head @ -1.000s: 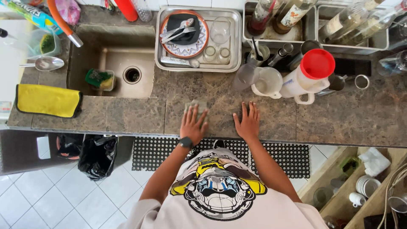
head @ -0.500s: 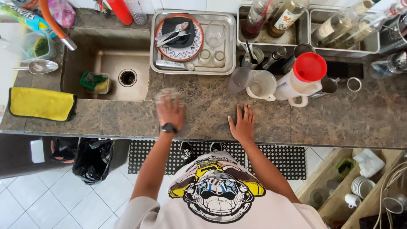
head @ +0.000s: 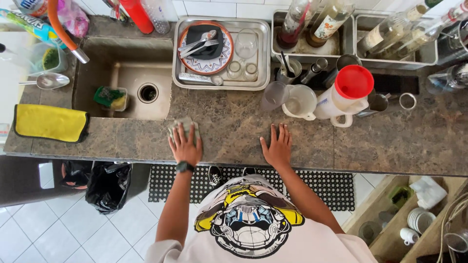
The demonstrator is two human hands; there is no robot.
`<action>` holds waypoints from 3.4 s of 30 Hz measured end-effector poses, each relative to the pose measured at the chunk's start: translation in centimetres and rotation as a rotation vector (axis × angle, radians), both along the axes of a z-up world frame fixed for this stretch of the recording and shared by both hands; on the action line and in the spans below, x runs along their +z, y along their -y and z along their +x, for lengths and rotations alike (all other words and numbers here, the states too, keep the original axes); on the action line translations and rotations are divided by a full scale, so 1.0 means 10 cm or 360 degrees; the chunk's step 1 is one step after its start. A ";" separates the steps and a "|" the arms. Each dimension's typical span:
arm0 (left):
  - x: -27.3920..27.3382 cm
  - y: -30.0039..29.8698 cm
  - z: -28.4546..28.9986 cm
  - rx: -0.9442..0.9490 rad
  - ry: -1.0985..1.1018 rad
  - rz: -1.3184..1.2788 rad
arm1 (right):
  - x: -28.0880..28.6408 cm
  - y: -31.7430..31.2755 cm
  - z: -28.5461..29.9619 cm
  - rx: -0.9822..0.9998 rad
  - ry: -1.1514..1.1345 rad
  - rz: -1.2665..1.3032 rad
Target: Wiping down a coffee shop service counter and organizing pitchers and shakers.
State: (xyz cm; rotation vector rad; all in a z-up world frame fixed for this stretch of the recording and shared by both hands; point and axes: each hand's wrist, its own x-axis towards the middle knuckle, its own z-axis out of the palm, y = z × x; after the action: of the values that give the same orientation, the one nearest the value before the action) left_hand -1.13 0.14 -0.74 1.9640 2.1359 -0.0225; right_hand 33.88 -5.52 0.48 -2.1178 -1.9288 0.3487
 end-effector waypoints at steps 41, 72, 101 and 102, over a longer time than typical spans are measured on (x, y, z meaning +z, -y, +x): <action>-0.07 0.33 -0.42 -0.0423 0.0140 0.0678 | 0.02 -0.02 -0.04 -0.0083 -0.0040 0.0066; -0.19 -0.39 -0.58 -0.0232 0.0139 0.0685 | 0.06 0.01 -0.10 -0.0133 0.0075 0.0020; 0.16 -0.31 0.72 -0.0749 0.0093 0.0288 | 0.04 0.03 -0.01 0.0017 -0.0096 0.0084; 0.17 -0.18 0.81 -0.0870 0.0134 0.0335 | 0.03 0.03 -0.01 0.0023 -0.0129 0.0090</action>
State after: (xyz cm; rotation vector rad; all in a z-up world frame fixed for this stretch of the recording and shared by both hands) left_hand 6.95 1.90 0.97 2.5601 1.5433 0.1928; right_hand 33.79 -5.81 0.83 -2.0236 -1.8865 0.3726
